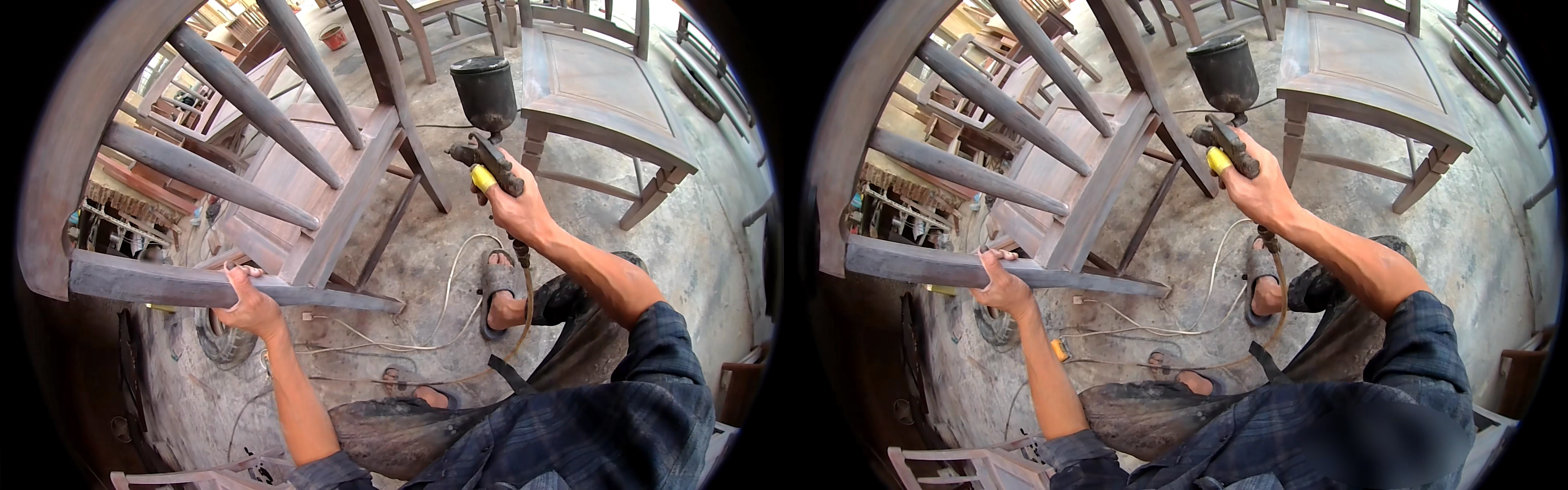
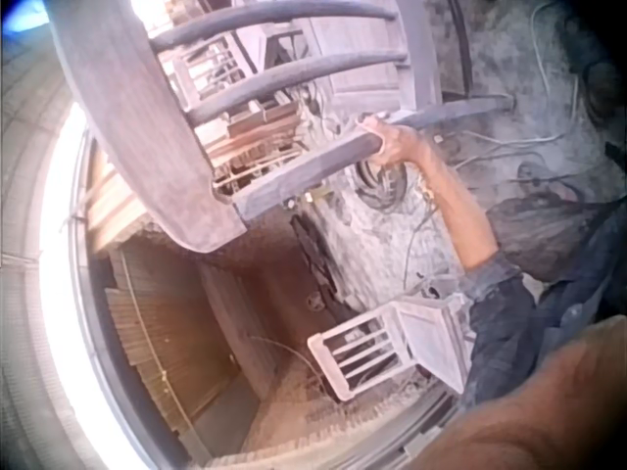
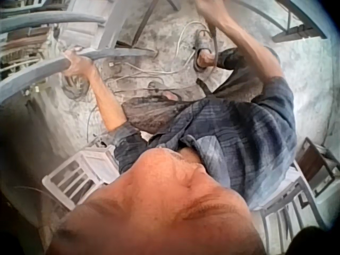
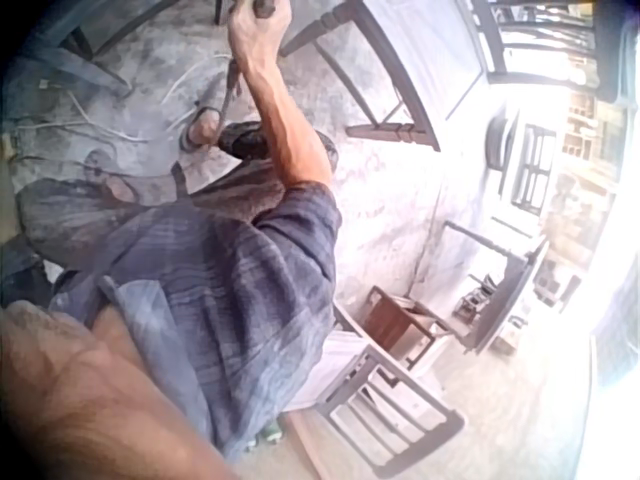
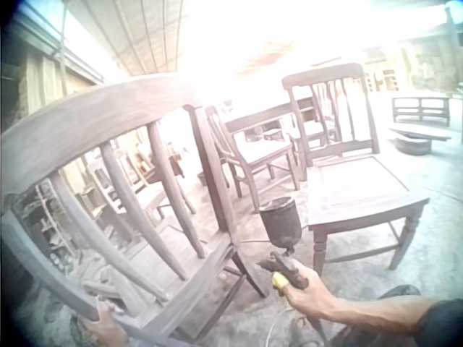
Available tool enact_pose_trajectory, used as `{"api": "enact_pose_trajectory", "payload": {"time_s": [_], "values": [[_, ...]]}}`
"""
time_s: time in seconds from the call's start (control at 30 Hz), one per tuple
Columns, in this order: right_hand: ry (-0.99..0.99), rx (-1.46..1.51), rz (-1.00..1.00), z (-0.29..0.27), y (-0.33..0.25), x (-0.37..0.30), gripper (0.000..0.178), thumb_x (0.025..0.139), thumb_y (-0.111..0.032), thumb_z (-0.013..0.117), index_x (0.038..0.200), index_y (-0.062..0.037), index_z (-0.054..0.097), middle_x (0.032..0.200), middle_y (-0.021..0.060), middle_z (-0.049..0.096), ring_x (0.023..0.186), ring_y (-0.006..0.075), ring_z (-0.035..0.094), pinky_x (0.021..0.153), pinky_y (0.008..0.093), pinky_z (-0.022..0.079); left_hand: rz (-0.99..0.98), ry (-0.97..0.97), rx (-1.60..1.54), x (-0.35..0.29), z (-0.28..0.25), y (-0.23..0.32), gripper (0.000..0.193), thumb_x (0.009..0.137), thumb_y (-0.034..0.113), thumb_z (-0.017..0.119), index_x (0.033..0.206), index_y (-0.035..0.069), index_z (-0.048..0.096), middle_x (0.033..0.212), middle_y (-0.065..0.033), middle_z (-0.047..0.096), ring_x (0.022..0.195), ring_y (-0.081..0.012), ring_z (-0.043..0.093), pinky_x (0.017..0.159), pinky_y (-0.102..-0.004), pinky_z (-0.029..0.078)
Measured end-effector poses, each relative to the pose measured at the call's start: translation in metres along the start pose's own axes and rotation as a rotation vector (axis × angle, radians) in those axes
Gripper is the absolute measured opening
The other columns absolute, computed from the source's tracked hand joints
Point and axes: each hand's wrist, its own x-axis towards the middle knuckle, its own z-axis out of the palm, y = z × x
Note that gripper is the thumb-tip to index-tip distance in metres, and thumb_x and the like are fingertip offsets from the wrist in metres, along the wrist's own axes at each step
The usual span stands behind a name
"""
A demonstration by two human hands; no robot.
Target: The person uses a spray gun to apply a coat of paint to a wooden chair. They hold the chair with one hand and maneuver the spray gun with the other, covering the legs, seat, and backrest.
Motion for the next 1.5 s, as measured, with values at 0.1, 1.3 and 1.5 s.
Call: {"api": "enact_pose_trajectory", "payload": {"time_s": [0.1, 1.3, 1.5], "values": [[-0.021, -0.004, 0.036, 0.003, 0.002, 0.001, 0.025, 0.099, -0.012, 0.061, 0.123, -0.0029, 0.061, 0.082, 0.0013, 0.063, 0.07, 0.0083, 0.057, 0.063, 0.0268, 0.047, 0.016, -0.017, 0.0, 0.0, -0.003, -0.004, 0.02, 0.097, 0.007, 0.063, 0.109, -0.008, 0.056, 0.081, -0.0118, 0.061, 0.065, -0.0178, 0.058, 0.059, -0.0336, 0.054], [-0.283, 0.006, 0.11, 0.017, -0.014, -0.083, 0.046, 0.092, -0.003, 0.065, 0.137, 0.0013, 0.055, 0.103, 0.0117, 0.067, 0.09, 0.0126, 0.06, 0.083, 0.0296, 0.05, 0.056, 0.001, -0.007, 0.003, -0.005, -0.01, 0.022, 0.091, -0.003, 0.064, 0.109, -0.011, 0.054, 0.092, -0.0164, 0.063, 0.067, -0.0187, 0.06, 0.058, -0.0326, 0.055], [-0.117, -0.025, 0.101, -0.011, -0.003, -0.055, 0.04, 0.095, -0.006, 0.063, 0.134, 0.0006, 0.057, 0.095, 0.005, 0.064, 0.084, 0.0095, 0.056, 0.075, 0.0273, 0.049, 0.04, 0.002, 0.019, 0.002, -0.002, -0.008, 0.017, 0.098, 0.008, 0.062, 0.107, -0.006, 0.056, 0.081, -0.0107, 0.061, 0.065, -0.0171, 0.058, 0.058, -0.0336, 0.055]]}}
